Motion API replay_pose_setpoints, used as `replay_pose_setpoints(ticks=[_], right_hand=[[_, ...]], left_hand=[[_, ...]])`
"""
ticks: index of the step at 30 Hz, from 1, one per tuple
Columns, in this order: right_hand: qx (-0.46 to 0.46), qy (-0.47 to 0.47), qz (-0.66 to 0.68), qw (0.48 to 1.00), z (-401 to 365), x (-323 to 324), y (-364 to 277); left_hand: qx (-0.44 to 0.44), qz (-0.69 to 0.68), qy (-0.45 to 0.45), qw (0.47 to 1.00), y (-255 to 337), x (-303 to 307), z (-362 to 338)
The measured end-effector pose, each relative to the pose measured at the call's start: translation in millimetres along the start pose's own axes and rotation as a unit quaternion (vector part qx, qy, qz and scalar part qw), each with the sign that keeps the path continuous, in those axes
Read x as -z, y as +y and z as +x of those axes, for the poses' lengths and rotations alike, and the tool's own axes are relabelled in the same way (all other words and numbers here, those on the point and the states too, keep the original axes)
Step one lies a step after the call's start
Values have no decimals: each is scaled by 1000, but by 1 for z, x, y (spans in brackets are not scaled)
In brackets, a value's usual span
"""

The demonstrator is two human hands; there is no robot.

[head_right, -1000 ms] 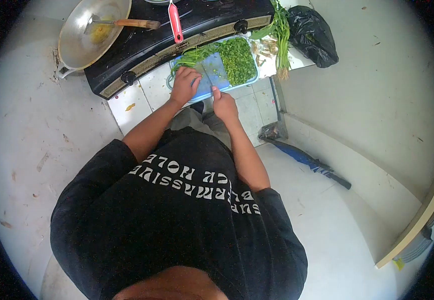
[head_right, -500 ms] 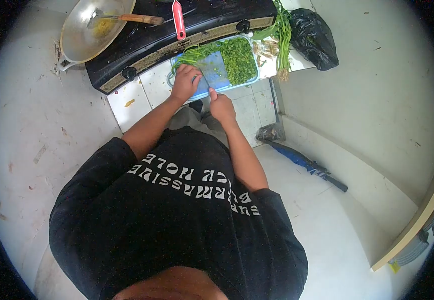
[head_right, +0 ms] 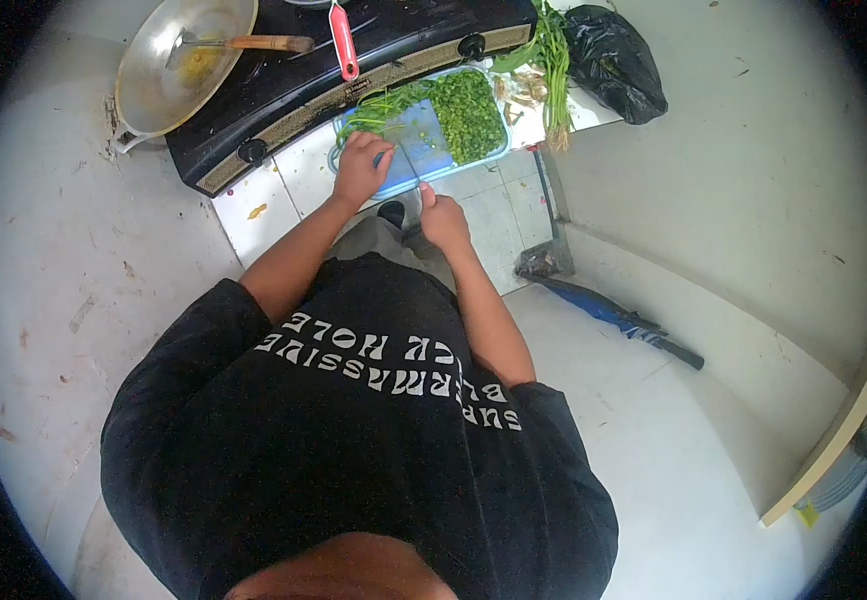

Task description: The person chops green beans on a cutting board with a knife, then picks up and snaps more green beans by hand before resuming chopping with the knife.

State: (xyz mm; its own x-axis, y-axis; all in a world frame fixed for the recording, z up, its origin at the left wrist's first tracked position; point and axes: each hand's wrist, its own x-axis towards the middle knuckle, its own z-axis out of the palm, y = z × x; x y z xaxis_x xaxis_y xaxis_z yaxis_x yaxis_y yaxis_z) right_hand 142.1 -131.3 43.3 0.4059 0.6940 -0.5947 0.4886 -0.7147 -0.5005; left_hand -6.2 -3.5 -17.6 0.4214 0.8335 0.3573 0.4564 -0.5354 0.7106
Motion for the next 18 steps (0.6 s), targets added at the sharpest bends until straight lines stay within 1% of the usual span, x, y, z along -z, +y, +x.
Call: replay_pose_setpoints(ticks=[2,3,5,9,11,15,18], right_hand=[[-18,42,10,999,8,0,-7],[-17,41,11,999,9,1,-10],[-3,18,18,1000,10,7,-12],[18,27,15,999,4,-3,-10],[16,0,-6,1000,1,-3,-15],[15,2,-24,1000,7,-6,-12],[6,-23,-35,999,10,-4,-18]], left_hand=[[-4,-23,-10,1000,-3,3,-3],[-4,-20,-10,1000,-3,5,-3],[-4,-11,-14,1000,-2,4,-2],[12,-16,-28,999,-4,3,-2],[6,-4,-29,1000,-4,2,-2],[20,-11,-28,999,-3,2,-3],[17,-9,-25,1000,-5,0,-3]])
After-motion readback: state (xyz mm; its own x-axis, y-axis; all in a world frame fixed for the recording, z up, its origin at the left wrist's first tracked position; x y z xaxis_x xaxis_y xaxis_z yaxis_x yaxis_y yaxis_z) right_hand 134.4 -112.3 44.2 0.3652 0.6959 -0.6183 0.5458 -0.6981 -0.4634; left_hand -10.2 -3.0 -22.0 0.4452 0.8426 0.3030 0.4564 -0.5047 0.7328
